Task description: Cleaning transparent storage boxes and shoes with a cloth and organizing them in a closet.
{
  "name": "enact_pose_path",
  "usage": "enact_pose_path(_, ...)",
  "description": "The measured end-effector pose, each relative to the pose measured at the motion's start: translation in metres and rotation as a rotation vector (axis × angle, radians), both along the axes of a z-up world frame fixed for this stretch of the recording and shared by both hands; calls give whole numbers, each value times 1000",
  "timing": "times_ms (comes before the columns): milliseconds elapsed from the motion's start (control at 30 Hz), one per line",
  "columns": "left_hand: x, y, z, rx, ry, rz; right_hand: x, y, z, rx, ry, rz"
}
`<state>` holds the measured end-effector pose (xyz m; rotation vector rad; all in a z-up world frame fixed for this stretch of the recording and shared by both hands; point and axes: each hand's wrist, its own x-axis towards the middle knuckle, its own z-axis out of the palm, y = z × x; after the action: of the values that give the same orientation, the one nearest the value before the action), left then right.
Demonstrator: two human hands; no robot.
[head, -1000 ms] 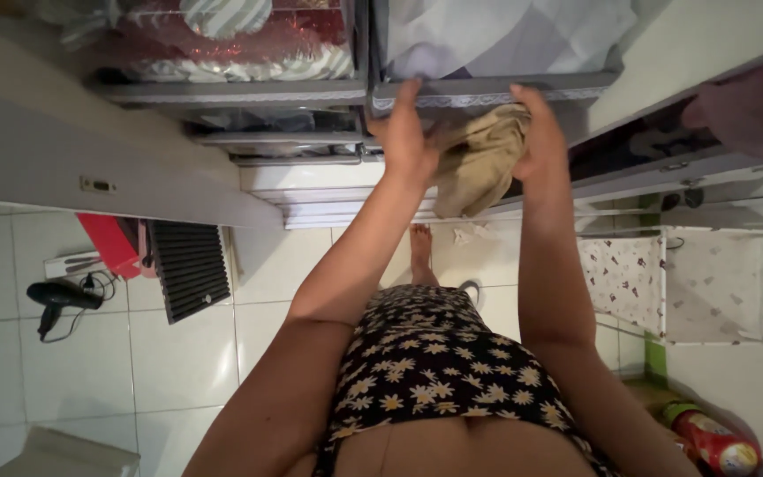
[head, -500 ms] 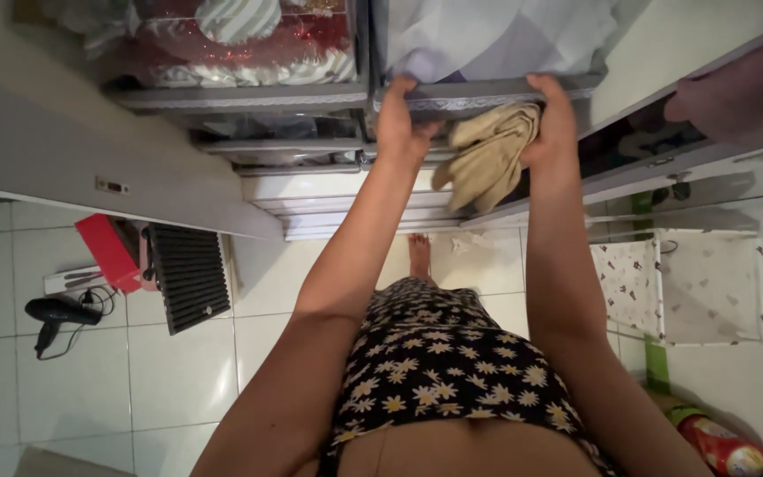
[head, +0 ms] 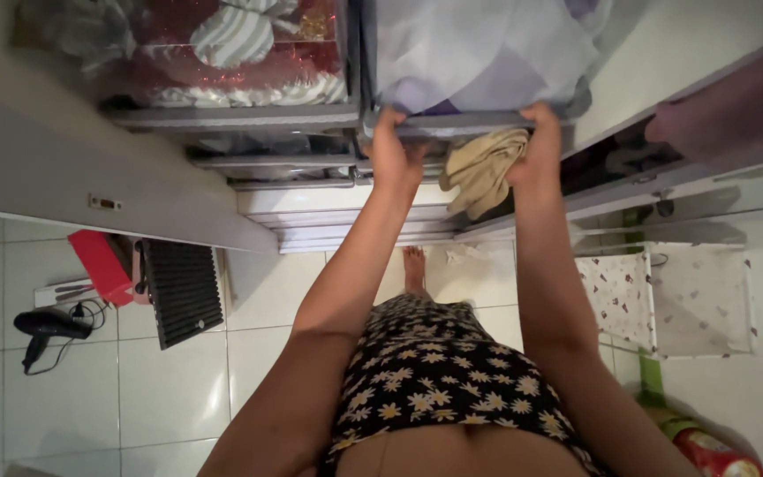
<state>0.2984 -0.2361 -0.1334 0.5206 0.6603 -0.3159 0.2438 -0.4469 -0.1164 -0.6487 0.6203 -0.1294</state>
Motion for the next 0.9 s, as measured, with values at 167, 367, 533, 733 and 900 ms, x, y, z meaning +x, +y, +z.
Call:
enact_pose_path(167,-6,1,-18,-105,-83,47,-11,12,3,68,-16,-19)
enact_pose_path(367,15,-5,-68,-294,-240,-4,-7,0,-34,26,-240,-86)
enact_pose_path(533,32,-7,-45,-189,-251,14,13,-11,-29,2,-136,-28)
enact_pose_path(733,40,-12,-53,-254,-217,-84,10,-14,-6,20,-56,26)
enact_pose_path(900,38,6,-18,-130,-94,-263,12,-14,7,61,-70,107)
